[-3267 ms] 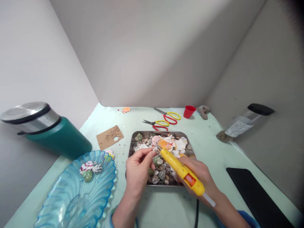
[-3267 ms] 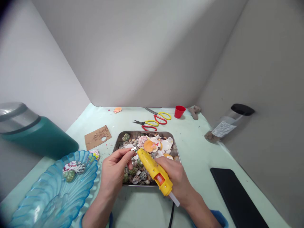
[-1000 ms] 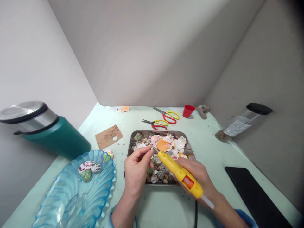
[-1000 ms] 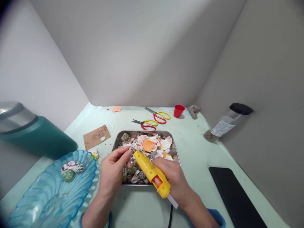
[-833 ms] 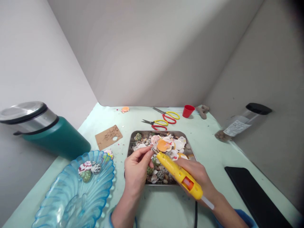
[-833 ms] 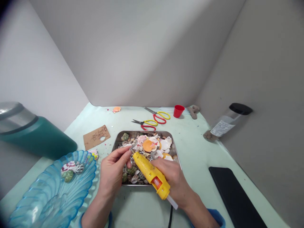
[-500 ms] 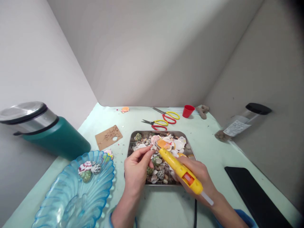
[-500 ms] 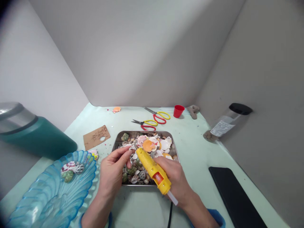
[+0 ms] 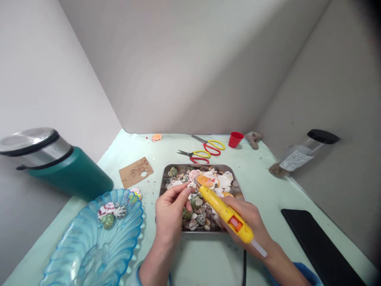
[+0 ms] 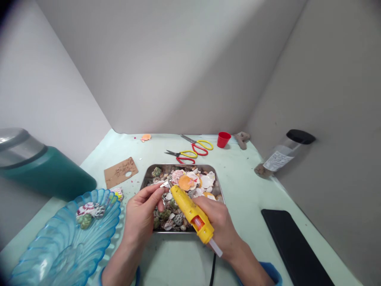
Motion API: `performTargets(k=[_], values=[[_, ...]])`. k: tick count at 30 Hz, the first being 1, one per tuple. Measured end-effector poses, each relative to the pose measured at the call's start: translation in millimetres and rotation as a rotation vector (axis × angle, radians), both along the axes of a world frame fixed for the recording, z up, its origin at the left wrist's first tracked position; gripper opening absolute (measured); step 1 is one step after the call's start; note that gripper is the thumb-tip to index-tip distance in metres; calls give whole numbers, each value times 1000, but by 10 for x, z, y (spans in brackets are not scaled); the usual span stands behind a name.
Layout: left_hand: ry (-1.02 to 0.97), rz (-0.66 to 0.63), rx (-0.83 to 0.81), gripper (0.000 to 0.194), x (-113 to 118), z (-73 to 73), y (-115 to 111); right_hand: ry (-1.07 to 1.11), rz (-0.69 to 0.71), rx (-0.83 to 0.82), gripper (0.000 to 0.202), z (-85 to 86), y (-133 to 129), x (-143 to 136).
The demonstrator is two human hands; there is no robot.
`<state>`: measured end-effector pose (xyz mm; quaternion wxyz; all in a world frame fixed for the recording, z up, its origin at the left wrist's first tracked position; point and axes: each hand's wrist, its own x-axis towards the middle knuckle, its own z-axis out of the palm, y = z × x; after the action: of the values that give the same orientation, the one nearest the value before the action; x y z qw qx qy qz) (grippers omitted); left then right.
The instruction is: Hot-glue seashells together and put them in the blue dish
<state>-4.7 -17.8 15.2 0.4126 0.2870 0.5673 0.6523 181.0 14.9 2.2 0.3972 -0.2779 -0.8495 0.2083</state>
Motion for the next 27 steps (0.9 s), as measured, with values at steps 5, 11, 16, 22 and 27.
performTargets(k=[5, 11, 16, 22, 27], values=[[-91, -31, 16, 20, 13, 1, -3, -7, 61, 31, 8, 42, 3, -14], [-172, -30, 41, 20, 9, 5, 7, 13, -6, -9, 8, 12, -10, -3], [-205, -30, 43, 20, 15, 12, 14, -2, 2, -13, 6, 10, 9, -10], [-226, -51, 35, 21, 25, 1, 6, -3, 57, 43, 6, 54, 4, -18], [-254, -43, 55, 20, 18, 3, 18, 7, 5, -31, 10, -3, -14, 4]])
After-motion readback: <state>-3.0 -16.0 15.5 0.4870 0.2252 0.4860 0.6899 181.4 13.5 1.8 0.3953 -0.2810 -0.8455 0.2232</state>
